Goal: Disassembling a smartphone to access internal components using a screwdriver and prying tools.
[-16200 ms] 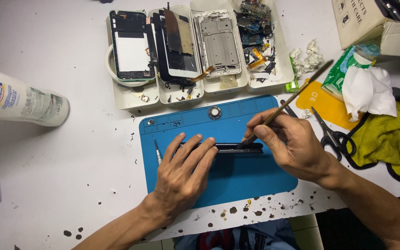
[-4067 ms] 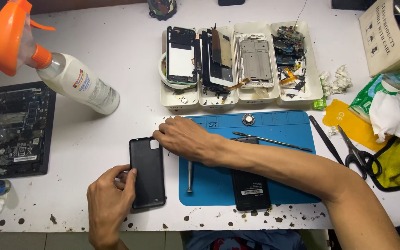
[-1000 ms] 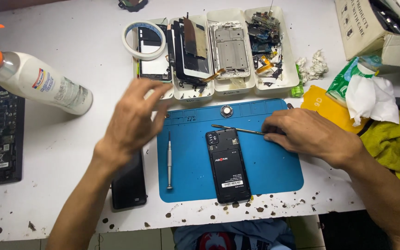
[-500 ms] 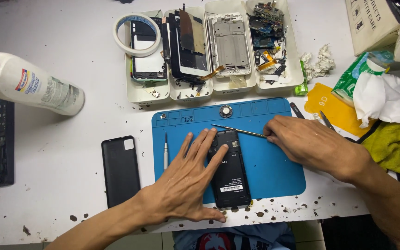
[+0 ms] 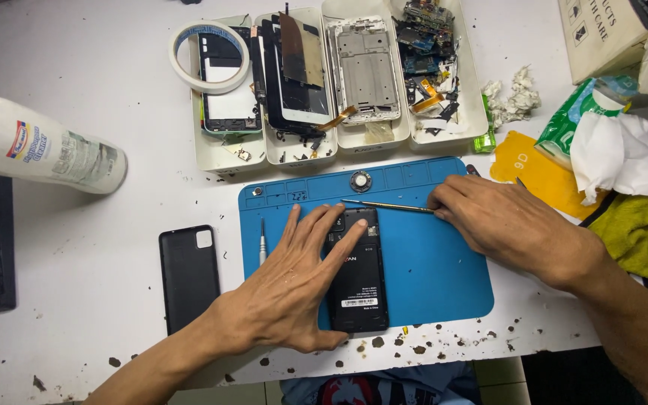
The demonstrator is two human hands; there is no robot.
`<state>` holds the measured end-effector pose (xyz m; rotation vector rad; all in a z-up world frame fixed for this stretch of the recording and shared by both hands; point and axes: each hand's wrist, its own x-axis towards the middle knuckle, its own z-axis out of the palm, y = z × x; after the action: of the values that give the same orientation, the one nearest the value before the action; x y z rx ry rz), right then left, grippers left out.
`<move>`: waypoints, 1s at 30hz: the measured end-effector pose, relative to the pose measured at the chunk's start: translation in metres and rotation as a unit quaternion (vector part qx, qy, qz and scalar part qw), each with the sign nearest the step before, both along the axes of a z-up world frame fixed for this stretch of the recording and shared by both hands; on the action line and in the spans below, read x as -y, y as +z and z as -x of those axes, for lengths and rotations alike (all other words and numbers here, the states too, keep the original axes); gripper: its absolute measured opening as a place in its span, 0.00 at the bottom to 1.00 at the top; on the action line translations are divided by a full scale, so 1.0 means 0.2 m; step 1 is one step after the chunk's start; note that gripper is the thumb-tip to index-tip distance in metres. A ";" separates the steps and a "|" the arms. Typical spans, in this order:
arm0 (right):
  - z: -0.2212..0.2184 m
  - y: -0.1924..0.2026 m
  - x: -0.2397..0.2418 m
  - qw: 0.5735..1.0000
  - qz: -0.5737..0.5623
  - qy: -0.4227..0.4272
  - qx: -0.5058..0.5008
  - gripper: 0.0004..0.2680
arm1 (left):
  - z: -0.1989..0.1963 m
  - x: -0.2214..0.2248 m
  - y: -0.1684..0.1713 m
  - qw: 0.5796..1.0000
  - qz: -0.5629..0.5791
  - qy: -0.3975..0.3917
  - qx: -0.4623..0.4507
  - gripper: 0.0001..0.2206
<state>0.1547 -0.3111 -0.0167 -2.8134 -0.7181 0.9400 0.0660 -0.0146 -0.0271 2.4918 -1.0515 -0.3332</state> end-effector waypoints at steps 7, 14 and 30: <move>-0.01 -0.11 0.06 0.975 -0.088 0.106 0.176 0.07 | -0.01 -0.01 -0.04 1.000 -0.002 -0.007 0.004 0.70; 0.00 -0.06 -0.06 0.926 -0.266 0.136 0.232 0.08 | 0.05 -0.07 0.06 0.999 -0.032 0.003 0.038 0.65; -0.06 -0.11 -0.33 0.897 -0.224 0.301 0.234 0.02 | 0.58 -0.22 -0.09 0.915 0.183 0.324 0.157 0.10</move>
<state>0.1663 -0.2446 -0.0390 -2.4175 -1.6789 0.0639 -0.0498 0.0303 -0.0458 2.4073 -0.2861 0.4371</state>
